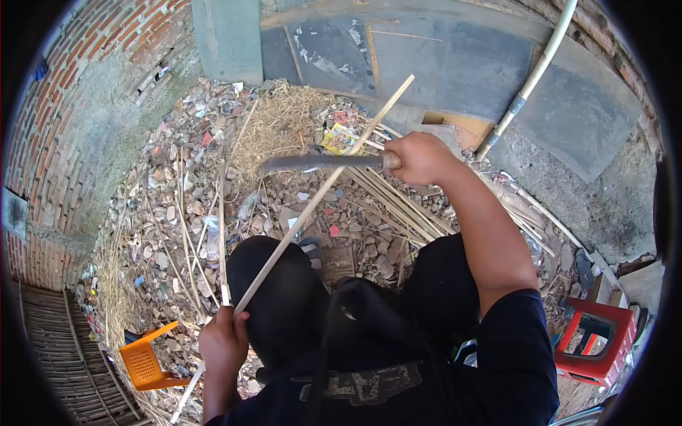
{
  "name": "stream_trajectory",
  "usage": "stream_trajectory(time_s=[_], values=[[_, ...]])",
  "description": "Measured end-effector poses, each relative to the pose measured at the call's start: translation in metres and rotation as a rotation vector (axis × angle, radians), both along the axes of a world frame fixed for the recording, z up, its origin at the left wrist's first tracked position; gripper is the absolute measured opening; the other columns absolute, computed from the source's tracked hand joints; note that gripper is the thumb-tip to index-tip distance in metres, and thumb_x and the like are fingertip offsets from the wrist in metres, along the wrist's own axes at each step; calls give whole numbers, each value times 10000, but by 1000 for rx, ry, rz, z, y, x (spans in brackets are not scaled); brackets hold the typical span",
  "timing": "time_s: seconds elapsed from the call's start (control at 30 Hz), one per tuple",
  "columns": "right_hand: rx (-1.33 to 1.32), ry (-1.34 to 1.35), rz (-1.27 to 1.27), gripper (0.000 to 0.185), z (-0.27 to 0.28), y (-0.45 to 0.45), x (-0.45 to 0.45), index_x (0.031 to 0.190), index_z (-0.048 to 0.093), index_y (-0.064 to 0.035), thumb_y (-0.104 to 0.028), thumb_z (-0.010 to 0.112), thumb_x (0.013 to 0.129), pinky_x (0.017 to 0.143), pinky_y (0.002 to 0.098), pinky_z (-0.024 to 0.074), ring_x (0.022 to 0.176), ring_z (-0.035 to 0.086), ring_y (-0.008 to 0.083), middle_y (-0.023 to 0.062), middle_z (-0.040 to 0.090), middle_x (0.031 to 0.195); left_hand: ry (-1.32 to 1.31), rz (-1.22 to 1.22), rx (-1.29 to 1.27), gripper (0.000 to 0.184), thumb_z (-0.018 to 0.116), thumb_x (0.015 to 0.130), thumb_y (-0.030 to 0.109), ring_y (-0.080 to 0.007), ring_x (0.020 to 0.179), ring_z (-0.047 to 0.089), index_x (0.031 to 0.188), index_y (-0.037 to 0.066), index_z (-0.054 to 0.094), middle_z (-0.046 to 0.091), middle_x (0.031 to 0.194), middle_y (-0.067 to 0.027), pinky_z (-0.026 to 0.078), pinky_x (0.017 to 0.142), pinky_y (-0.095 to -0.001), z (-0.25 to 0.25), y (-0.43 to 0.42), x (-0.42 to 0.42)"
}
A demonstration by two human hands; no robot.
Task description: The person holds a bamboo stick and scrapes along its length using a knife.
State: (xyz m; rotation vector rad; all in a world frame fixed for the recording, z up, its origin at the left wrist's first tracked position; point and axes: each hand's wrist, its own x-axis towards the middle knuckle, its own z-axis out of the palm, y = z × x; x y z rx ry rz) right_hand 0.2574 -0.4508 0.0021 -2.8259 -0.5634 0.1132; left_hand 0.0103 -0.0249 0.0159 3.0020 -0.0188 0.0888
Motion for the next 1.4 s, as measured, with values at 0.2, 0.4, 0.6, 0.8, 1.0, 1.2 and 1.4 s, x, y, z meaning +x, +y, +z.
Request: stream_trajectory(time_s=[0.2, 0.4, 0.6, 0.8, 1.0, 1.2, 1.4], values=[[214, -72, -127, 246, -35, -5, 23, 969, 734, -125, -251, 779, 762, 783, 483, 546, 861, 698, 383, 164, 726, 863, -81, 38, 1, 180, 683, 963, 197, -437, 627, 643, 961, 55, 573, 635, 704, -185, 484, 546, -523, -15, -3, -14], [158, -39, 1, 256, 4, 4, -4, 966, 715, -83, -261, 774, 792, 780, 491, 536, 867, 689, 401, 185, 712, 851, -119, 20, -41, 160, 669, 966, 166, -450, 661, 650, 992, 50, 561, 645, 729, -201, 488, 579, -536, -21, -3, -18], [311, 52, -65, 251, -25, -4, 16, 968, 707, -78, -267, 755, 810, 795, 470, 537, 866, 685, 391, 177, 708, 862, 28, 102, -173, 162, 620, 1001, 176, -466, 695, 660, 1023, 34, 545, 653, 735, -217, 487, 603, -539, -19, -3, -19], [196, 99, 3, 260, 5, 15, -4, 1013, 736, -117, -272, 720, 806, 855, 463, 548, 926, 695, 360, 155, 733, 957, 145, 51, -271, 276, 556, 1051, 282, -480, 643, 635, 975, 16, 556, 616, 662, -227, 457, 558, -541, -13, 9, -9], [421, 170, -32, 274, -22, 5, 15, 1025, 710, -46, -253, 758, 852, 790, 419, 539, 813, 690, 294, 166, 699, 823, 81, 16, -253, 300, 513, 1069, 299, -488, 629, 619, 951, 27, 560, 602, 640, -225, 444, 549, -545, -23, 16, -6], [321, 116, -92, 282, -26, -2, 19, 1044, 716, -53, -247, 761, 845, 791, 416, 537, 821, 692, 309, 171, 703, 837, 93, 72, -203, 284, 502, 1072, 288, -491, 639, 625, 951, 38, 559, 616, 654, -234, 443, 553, -560, -12, 6, -5], [257, 189, 133, 271, -2, 19, -2, 1041, 730, -69, -226, 755, 822, 804, 411, 545, 842, 692, 301, 146, 718, 875, 38, 79, -112, 294, 513, 1065, 302, -510, 649, 619, 934, 41, 549, 610, 641, -245, 441, 561, -585, -26, 4, -8]])
